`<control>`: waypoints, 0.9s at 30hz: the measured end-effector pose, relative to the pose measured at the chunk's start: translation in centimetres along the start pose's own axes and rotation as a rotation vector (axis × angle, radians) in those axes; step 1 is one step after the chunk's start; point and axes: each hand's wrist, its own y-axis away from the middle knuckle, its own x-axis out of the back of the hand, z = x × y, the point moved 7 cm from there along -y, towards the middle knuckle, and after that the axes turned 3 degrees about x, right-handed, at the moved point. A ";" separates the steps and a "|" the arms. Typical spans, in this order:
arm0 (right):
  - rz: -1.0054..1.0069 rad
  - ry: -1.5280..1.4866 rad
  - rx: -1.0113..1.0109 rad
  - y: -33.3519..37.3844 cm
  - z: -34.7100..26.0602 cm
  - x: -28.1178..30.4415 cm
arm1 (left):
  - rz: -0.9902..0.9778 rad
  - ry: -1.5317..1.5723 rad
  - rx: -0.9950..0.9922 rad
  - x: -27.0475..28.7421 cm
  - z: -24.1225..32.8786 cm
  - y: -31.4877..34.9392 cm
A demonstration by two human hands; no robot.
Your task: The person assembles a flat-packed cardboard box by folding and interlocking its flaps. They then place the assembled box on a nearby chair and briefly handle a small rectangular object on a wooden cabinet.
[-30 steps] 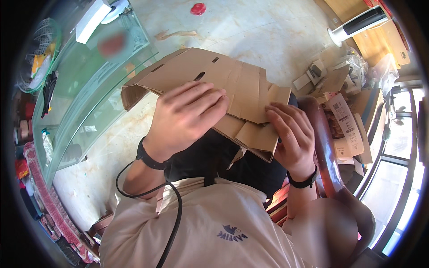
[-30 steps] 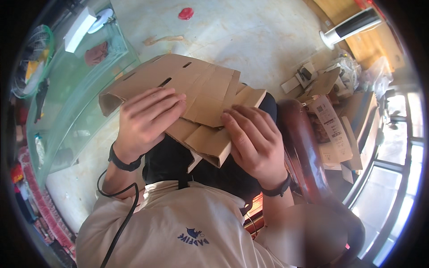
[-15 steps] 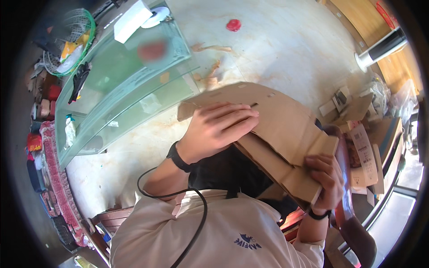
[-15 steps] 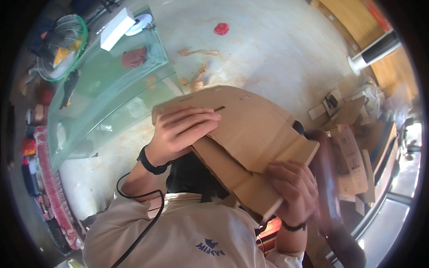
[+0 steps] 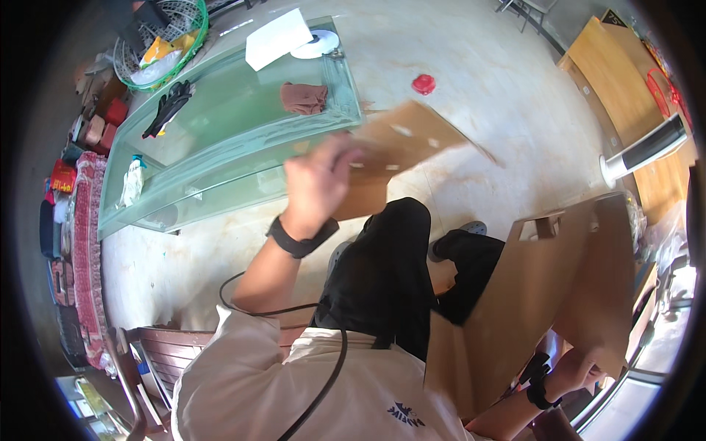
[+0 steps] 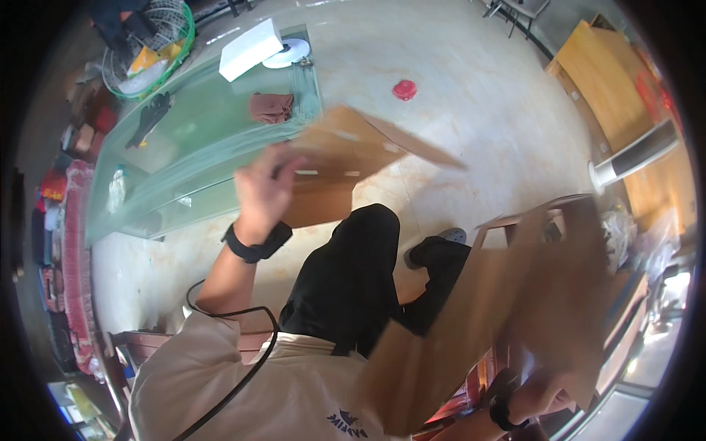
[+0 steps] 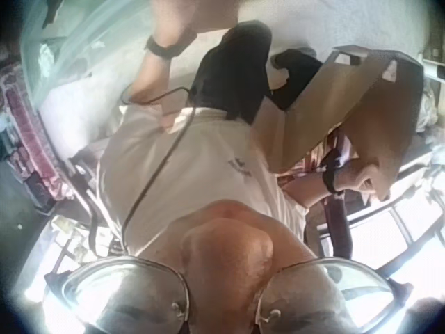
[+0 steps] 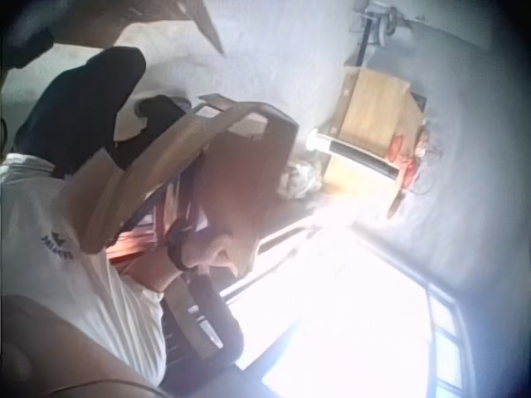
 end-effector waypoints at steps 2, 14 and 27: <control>0.136 -0.294 -0.063 0.2 -3.0 -2.9 | 0.076 0.012 0.344 2.3 -3.7 -0.8; -0.243 0.016 0.310 2.7 -9.4 -14.1 | 0.731 0.350 0.785 10.7 -17.0 4.0; -0.196 -0.070 0.283 4.3 -10.3 -12.1 | -0.201 0.935 0.539 -4.9 -4.7 3.2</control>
